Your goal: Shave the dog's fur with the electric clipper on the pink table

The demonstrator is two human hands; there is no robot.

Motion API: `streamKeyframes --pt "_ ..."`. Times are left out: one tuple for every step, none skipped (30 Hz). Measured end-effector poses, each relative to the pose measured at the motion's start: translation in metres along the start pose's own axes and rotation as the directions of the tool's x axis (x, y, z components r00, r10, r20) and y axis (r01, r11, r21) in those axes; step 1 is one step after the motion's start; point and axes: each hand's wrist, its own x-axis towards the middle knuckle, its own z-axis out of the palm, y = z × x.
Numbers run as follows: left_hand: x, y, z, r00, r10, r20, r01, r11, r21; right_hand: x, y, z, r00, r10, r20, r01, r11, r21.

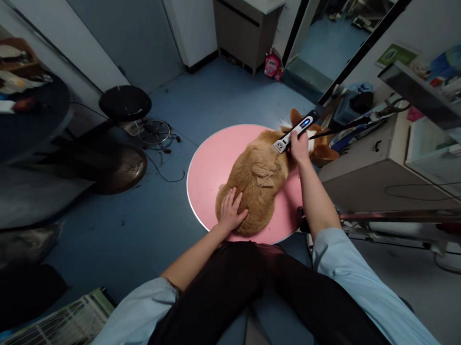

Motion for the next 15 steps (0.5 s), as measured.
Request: streamKeyframes --pt "0.000 0.000 0.000 1.000 0.007 -0.016 -0.007 1.000 0.000 -0.001 -0.001 0.002 0.999 0.005 0.035 -0.005 1.000 -0.005" --pt "0.001 -0.001 0.000 0.999 0.014 -0.029 -0.014 1.000 -0.001 -0.005 -0.002 0.003 0.996 0.011 0.085 -0.011 1.000 -0.006" --pt "0.001 -0.001 0.000 0.999 0.018 -0.036 -0.018 1.000 -0.002 -0.011 -0.003 0.004 0.991 0.016 0.136 -0.015 1.000 -0.004" --pt "0.001 -0.002 0.000 0.999 0.017 -0.034 -0.017 1.000 -0.002 -0.019 -0.005 0.005 0.984 0.017 0.179 -0.017 1.000 -0.001" --pt "0.000 -0.003 -0.001 1.000 0.013 -0.026 -0.013 1.000 -0.002 -0.027 -0.007 0.004 0.976 0.016 0.215 -0.016 1.000 0.001" --pt "-0.001 -0.003 -0.001 1.000 0.009 -0.015 -0.009 1.000 -0.002 -0.033 -0.008 0.003 0.970 0.013 0.243 -0.015 1.000 0.003" --pt "-0.002 -0.004 -0.001 1.000 0.007 -0.007 -0.007 1.000 -0.003 -0.038 -0.009 0.001 0.965 0.013 0.263 -0.015 1.000 0.005" --pt "-0.003 -0.005 -0.001 1.000 0.011 -0.007 -0.011 1.000 -0.004 -0.040 -0.010 -0.002 0.963 0.014 0.269 -0.017 1.000 0.007" --pt "-0.003 -0.005 -0.001 1.000 0.021 -0.014 -0.021 1.000 -0.006 -0.039 -0.010 -0.004 0.967 0.015 0.253 -0.018 1.000 0.010" --pt "-0.004 -0.005 -0.001 0.999 0.034 -0.028 -0.035 0.999 -0.009 -0.036 -0.009 -0.006 0.977 0.014 0.213 -0.017 1.000 0.011" --pt "-0.005 -0.005 -0.001 0.998 0.047 -0.040 -0.047 0.999 -0.012 -0.031 -0.009 -0.007 0.988 0.010 0.155 -0.012 1.000 0.011" --pt "-0.005 -0.005 0.000 0.998 0.053 -0.045 -0.054 0.998 -0.016 -0.026 -0.008 -0.008 0.996 0.006 0.090 -0.006 1.000 0.005" --pt "-0.005 -0.005 0.000 0.998 0.052 -0.040 -0.053 0.998 -0.022 -0.022 -0.007 -0.008 0.999 0.003 0.032 -0.003 1.000 -0.004" --pt "-0.005 -0.005 0.000 0.999 0.045 -0.025 -0.046 0.999 -0.029 -0.019 -0.006 -0.008 1.000 0.004 -0.007 -0.004 1.000 -0.016" --pt "-0.005 -0.005 0.000 0.999 0.033 -0.004 -0.034 0.999 -0.036 -0.017 -0.006 -0.007 1.000 0.010 -0.022 -0.011 1.000 -0.028"
